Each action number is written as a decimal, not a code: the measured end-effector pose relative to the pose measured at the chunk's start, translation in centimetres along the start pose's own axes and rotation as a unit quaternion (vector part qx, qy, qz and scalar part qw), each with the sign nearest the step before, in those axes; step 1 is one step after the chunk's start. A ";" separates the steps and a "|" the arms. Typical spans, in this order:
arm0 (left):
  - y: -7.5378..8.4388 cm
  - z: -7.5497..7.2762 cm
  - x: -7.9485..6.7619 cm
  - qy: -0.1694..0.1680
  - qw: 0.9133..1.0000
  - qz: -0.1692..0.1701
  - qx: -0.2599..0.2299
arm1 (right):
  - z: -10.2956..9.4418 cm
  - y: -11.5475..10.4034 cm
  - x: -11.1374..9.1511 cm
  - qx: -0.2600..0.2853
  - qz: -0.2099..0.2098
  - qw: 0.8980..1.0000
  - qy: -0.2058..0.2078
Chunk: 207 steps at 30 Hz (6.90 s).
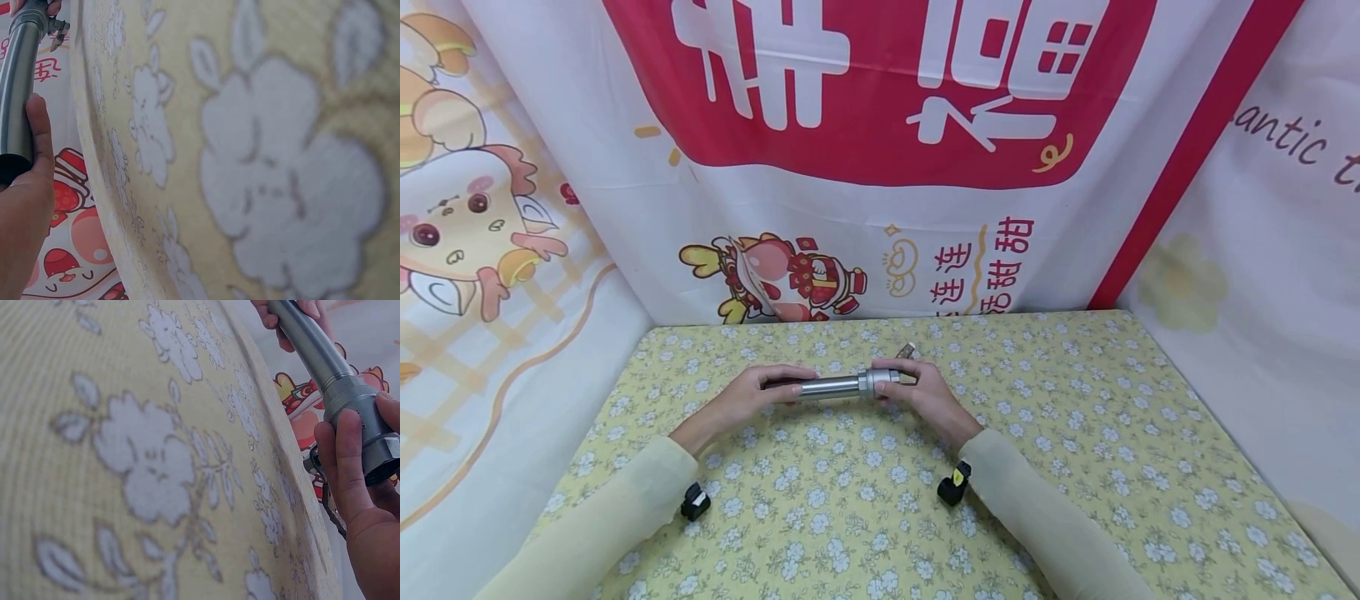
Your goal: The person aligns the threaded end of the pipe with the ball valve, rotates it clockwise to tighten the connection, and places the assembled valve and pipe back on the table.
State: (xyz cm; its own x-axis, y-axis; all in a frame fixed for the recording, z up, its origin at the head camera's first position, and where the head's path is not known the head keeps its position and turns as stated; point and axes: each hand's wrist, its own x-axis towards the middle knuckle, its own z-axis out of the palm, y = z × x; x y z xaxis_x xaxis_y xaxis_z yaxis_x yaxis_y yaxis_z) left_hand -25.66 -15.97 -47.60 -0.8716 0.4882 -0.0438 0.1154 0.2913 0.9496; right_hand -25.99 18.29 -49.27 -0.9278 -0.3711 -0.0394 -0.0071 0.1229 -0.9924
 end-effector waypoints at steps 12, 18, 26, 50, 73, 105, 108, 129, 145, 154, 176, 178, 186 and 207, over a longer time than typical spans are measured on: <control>0.1 0.0 0.0 0.011 0.999 -0.002 0.046 | 0.0 -0.1 0.0 0.003 0.002 1.000 0.001; 0.0 0.0 0.0 0.011 0.999 0.000 0.045 | -0.1 -0.1 0.0 0.003 0.001 1.000 0.002; 0.0 0.0 0.1 0.011 0.999 0.007 0.047 | -0.1 0.0 0.0 0.009 0.005 1.000 0.005; 0.2 -0.1 0.1 0.017 0.999 0.003 0.039 | 0.0 -0.2 0.1 0.010 0.010 1.000 0.000; -0.1 -0.2 0.1 0.002 1.000 -0.006 0.021 | 0.0 -0.1 0.1 0.007 0.003 1.000 0.000; 0.3 -0.1 -0.1 0.021 0.999 -0.004 0.037 | -0.1 -0.1 0.1 0.012 0.009 1.000 0.004; 0.2 -0.1 0.0 0.019 0.999 0.000 0.037 | -0.1 -0.1 0.2 0.012 0.012 1.000 0.005; -0.2 0.1 0.2 0.010 0.999 -0.001 0.032 | 0.0 -0.1 0.1 0.009 0.010 1.000 0.003; -0.2 -0.1 0.0 0.016 0.999 -0.021 0.037 | 0.1 -0.1 0.2 0.015 0.006 1.000 0.004; -0.2 -0.3 -0.2 -0.004 0.999 -0.018 -0.041 | 0.3 -0.3 0.1 0.016 0.001 1.000 0.004; -0.1 -0.1 -0.2 -0.001 0.999 0.000 -0.036 | 0.3 -0.1 0.2 0.014 0.006 1.000 0.004; -0.2 -0.1 -0.2 0.002 0.999 0.001 -0.032 | 0.3 -0.1 0.2 0.016 0.007 1.000 0.004; 0.0 -0.1 -0.2 0.017 1.000 0.002 0.025 | 0.1 0.1 0.2 0.017 0.005 1.000 -0.004; 0.0 0.0 -0.3 0.023 0.999 0.011 0.038 | 0.2 -0.1 0.0 0.023 0.014 1.000 -0.006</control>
State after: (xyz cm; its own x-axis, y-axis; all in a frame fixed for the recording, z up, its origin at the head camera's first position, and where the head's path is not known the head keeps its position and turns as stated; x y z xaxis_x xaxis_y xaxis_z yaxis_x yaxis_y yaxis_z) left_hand -25.36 -16.12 -47.57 -0.8890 0.4579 -0.0078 0.1691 0.3441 0.9236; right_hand -25.93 18.14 -49.15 -0.9230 -0.3786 -0.0689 0.0371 0.0907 -0.9952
